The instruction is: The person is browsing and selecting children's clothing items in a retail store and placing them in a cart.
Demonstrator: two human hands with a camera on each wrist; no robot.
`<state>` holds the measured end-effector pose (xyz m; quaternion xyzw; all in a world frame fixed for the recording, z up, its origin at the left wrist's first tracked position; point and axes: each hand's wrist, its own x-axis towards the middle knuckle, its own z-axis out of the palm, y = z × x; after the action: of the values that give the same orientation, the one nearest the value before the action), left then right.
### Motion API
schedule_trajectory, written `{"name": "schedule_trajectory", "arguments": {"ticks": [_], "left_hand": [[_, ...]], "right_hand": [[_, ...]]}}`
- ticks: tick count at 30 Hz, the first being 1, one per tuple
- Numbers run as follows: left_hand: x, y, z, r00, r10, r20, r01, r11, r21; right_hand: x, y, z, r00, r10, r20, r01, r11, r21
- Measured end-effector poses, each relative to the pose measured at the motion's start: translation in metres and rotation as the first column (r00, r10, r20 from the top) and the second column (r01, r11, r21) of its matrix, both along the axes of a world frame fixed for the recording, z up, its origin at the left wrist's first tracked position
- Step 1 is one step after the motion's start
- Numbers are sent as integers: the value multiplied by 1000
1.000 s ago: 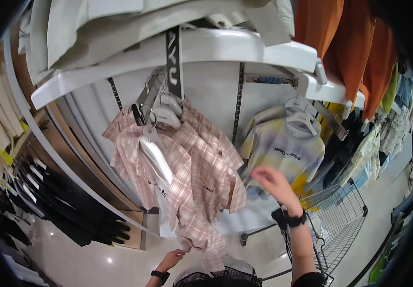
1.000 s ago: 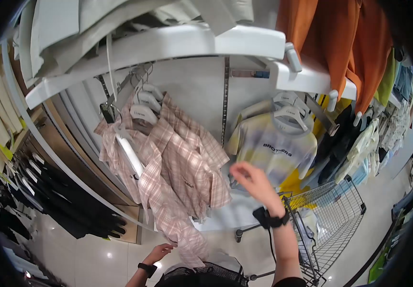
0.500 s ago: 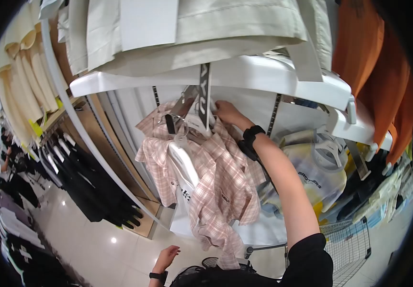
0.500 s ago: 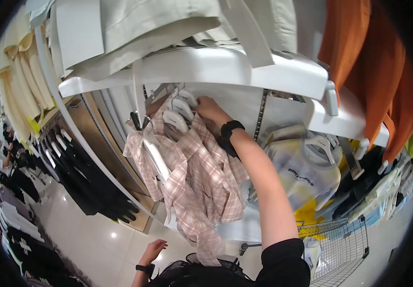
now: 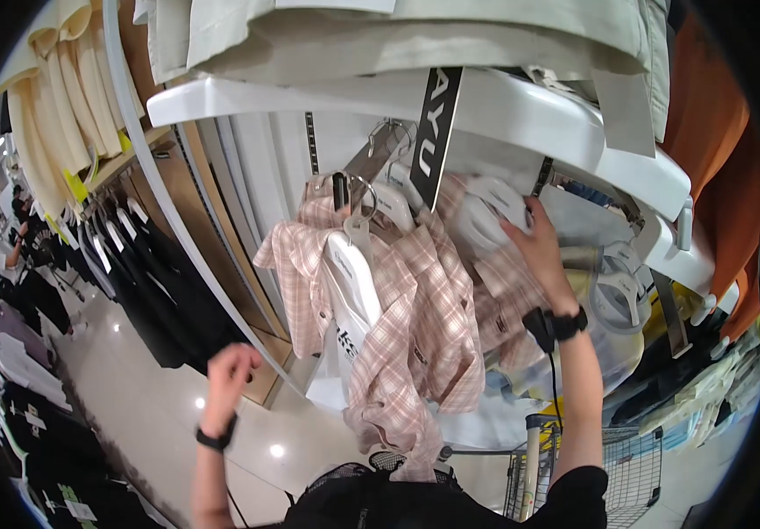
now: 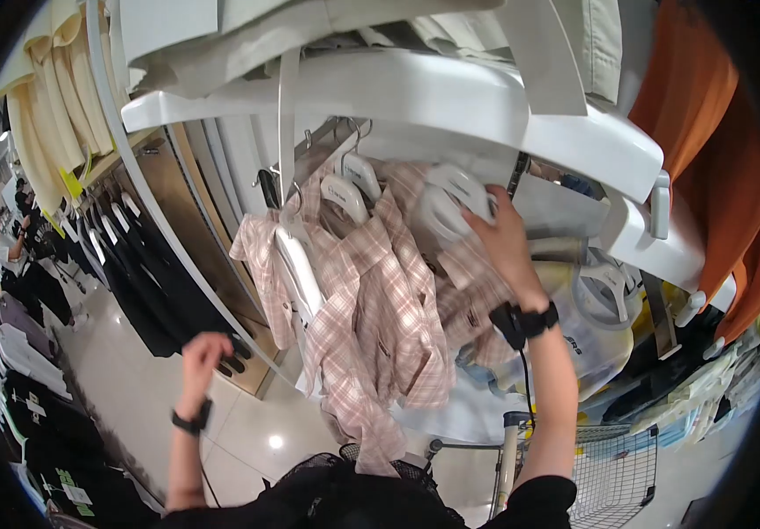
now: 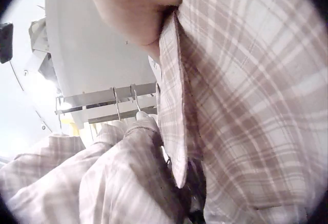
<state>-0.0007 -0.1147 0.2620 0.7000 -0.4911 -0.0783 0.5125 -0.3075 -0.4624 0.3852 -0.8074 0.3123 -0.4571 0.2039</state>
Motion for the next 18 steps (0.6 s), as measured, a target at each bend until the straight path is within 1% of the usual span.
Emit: {"name": "schedule_trajectory", "arguments": {"ticks": [1, 2, 3, 4, 5, 6, 7, 9, 10, 12, 13, 14, 16, 17, 18], "left_hand": [[9, -17, 29, 991, -22, 134, 35, 995, -94], [14, -34, 59, 984, -41, 171, 60, 992, -110], [18, -52, 87, 977, -90, 194, 117, 984, -132], [25, -69, 111, 957, -149, 249, 177, 980, -94], [32, -90, 125, 940, -227, 255, 265, 956, -125], [35, -111, 139, 927, -301, 224, 328, 940, -95], [40, -133, 146, 911, -353, 211, 379, 920, -96], [30, -162, 169, 873, -441, 208, 449, 893, 8], [26, -175, 174, 864, -456, 212, 465, 885, 8], [14, -198, 178, 831, -496, 252, 463, 867, 182], [0, -195, 187, 799, -523, 296, 460, 850, 258], [2, -204, 184, 789, -538, 296, 476, 841, 257], [-1, -216, 183, 671, -688, 277, 689, 716, 110], [2, -214, 185, 660, -649, 379, 654, 744, 134], [1, -210, 187, 654, -655, 378, 661, 738, 135]], "right_hand": [[-13, 11, -12, 999, -14, 38, 17, 998, -69], [-26, 22, -24, 996, -25, 81, 36, 989, -141], [-40, 35, -35, 997, -34, 67, 36, 999, -27], [-53, 49, -45, 998, -44, 53, 39, 996, 86], [-63, 64, -53, 997, -63, 46, 57, 990, 131], [-73, 78, -57, 996, -85, 38, 77, 981, 176], [-81, 93, -59, 995, -94, 42, 86, 981, 176], [-92, 123, -59, 987, -159, -37, 163, 970, 183], [-98, 136, -57, 984, -177, -33, 180, 967, 181], [-109, 160, -55, 948, -299, -109, 316, 927, 203], [-117, 168, -58, 947, -316, -63, 322, 918, 231], [-123, 177, -61, 940, -334, -63, 340, 912, 230], [-134, 194, -64, 919, -387, -69, 393, 893, 219], [-138, 199, -66, 920, -387, -62, 391, 893, 224], [-140, 204, -67, 916, -396, -63, 399, 888, 226]]}}
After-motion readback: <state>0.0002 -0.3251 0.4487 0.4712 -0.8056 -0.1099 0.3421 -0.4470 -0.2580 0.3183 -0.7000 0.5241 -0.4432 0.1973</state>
